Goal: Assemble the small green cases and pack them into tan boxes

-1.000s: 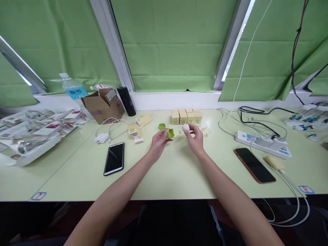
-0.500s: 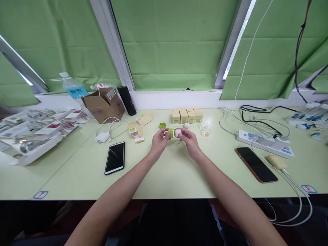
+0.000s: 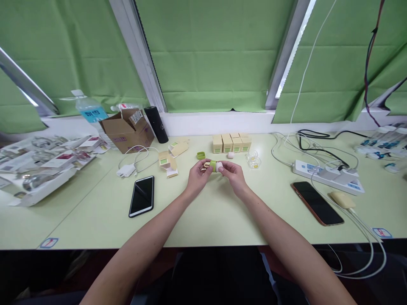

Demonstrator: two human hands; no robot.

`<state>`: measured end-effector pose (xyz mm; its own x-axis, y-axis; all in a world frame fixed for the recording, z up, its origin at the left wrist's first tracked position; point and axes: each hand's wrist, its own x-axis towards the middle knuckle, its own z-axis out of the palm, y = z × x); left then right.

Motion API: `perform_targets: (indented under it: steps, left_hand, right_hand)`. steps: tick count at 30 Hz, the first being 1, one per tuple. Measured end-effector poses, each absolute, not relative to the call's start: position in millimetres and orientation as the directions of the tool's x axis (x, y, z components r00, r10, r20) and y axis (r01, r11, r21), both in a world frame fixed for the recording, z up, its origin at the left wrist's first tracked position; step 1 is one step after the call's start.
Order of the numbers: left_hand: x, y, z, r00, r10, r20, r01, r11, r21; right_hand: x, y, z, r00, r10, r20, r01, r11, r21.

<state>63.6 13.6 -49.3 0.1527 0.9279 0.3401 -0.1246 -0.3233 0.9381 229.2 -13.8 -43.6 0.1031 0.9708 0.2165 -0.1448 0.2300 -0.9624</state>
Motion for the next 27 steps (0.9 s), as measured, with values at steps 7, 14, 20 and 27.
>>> perform_targets:
  steps: [7,14,20,27]
  left_hand:
    - [63,7,-47,0.173,0.893,0.416,-0.029,-0.417,0.908]
    - [66,3,-57,0.211,0.842,0.497,0.150,-0.530,0.834]
    - [66,6,-60,0.232,0.799,0.554,0.146,-0.592,0.793]
    - [64,7,-61,0.240,0.774,0.586,0.180,-0.628,0.757]
  right_hand:
    - [226,-16,-41,0.091,0.970,0.227,-0.164,0.240,-0.957]
    - [222,-18,-39,0.074,0.977,0.200,-0.223,0.211,-0.952]
    - [216,-19,-40,0.060,0.985,0.163,-0.294,0.174,-0.940]
    - [215,-20,-40,0.071,0.985,0.157,-0.276,0.171,-0.946]
